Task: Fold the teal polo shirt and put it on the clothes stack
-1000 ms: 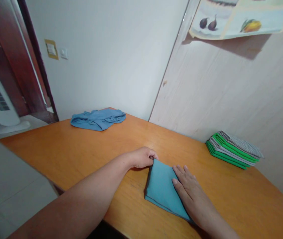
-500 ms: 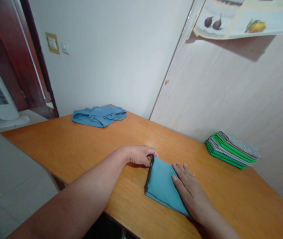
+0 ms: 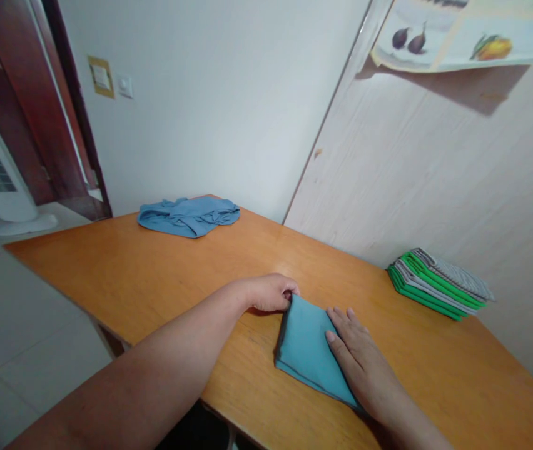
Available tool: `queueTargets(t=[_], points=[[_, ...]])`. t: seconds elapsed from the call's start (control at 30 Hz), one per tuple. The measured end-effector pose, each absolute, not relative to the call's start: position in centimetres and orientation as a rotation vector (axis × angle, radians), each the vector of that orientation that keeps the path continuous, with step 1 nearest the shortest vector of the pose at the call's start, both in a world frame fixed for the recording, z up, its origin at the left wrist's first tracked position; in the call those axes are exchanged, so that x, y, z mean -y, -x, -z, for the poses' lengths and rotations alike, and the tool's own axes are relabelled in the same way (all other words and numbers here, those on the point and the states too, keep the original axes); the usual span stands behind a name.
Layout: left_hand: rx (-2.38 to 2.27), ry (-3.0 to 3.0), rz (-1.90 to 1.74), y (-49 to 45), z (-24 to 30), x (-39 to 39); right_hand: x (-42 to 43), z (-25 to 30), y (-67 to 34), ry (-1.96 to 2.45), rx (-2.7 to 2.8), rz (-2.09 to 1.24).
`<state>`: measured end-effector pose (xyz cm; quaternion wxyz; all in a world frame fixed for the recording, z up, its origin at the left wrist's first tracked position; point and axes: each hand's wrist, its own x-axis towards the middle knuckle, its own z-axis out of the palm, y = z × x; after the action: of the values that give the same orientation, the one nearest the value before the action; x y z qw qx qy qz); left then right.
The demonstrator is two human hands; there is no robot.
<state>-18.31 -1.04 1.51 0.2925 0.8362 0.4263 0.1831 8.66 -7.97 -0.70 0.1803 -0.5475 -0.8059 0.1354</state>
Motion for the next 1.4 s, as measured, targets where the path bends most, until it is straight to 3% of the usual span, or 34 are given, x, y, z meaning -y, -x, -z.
queueTargets(t=[0.97, 1.4], points=[[-1.432, -2.174, -0.197, 18.8, -4.0, 2.7, 8.1, 0.6, -8.5, 1.514, 2.273, -0.326], [-1.373, -1.961, -0.485, 18.6, -3.0, 2.4, 7.8, 0.8, -8.7, 1.512, 2.295, -0.322]])
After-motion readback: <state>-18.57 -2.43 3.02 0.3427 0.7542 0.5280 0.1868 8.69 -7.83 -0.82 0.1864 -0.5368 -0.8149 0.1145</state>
